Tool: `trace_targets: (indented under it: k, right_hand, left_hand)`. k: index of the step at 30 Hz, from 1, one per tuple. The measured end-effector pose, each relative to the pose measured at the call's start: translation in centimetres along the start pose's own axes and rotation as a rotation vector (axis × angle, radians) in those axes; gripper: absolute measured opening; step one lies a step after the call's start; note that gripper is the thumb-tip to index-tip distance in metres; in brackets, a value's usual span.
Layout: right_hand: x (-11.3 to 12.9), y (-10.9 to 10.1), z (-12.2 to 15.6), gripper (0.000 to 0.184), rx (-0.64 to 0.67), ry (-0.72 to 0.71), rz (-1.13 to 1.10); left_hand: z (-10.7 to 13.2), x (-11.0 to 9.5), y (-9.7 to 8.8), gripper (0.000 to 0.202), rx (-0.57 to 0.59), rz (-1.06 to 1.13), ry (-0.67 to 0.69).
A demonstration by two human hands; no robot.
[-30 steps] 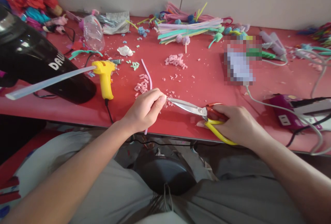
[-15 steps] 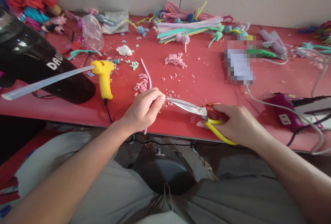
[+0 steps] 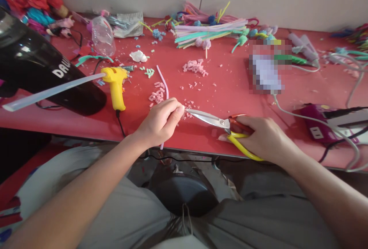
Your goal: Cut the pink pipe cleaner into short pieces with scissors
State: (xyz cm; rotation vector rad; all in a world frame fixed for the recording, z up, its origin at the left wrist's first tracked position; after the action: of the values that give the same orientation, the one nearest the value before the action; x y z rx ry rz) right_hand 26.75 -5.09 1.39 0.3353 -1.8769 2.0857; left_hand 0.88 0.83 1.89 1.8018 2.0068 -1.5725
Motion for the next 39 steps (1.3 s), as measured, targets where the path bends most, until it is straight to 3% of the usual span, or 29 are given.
trace_targets:
  k: [27, 33, 39]
  right_hand:
    - [-0.1, 0.0, -0.2, 0.066, -0.034, -0.024, -0.037]
    - [-0.3, 0.2, -0.4, 0.066, -0.022, 0.025, -0.046]
    - [-0.2, 0.2, -0.7, 0.061, 0.043, 0.052, -0.082]
  left_hand:
    - [0.0, 0.0, 0.0, 0.026, -0.024, 0.006, -0.010]
    - [0.0, -0.1, 0.0, 0.026, -0.028, -0.015, -0.003]
    - [-0.3, 0.2, -1.9, 0.022, -0.105, -0.174, 0.010]
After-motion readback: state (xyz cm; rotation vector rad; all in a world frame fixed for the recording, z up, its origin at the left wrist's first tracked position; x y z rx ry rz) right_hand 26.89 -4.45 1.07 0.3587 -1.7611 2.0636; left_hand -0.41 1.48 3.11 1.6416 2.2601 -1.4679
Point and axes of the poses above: each hand's wrist, its own z-axis away from the middle knuckle, its own y-axis out of the palm, x = y × z, the point moved 2 cm from there along -z, towards the middle knuckle, and after that the axes turned 4 degrees about y, right-handed, at the moved point
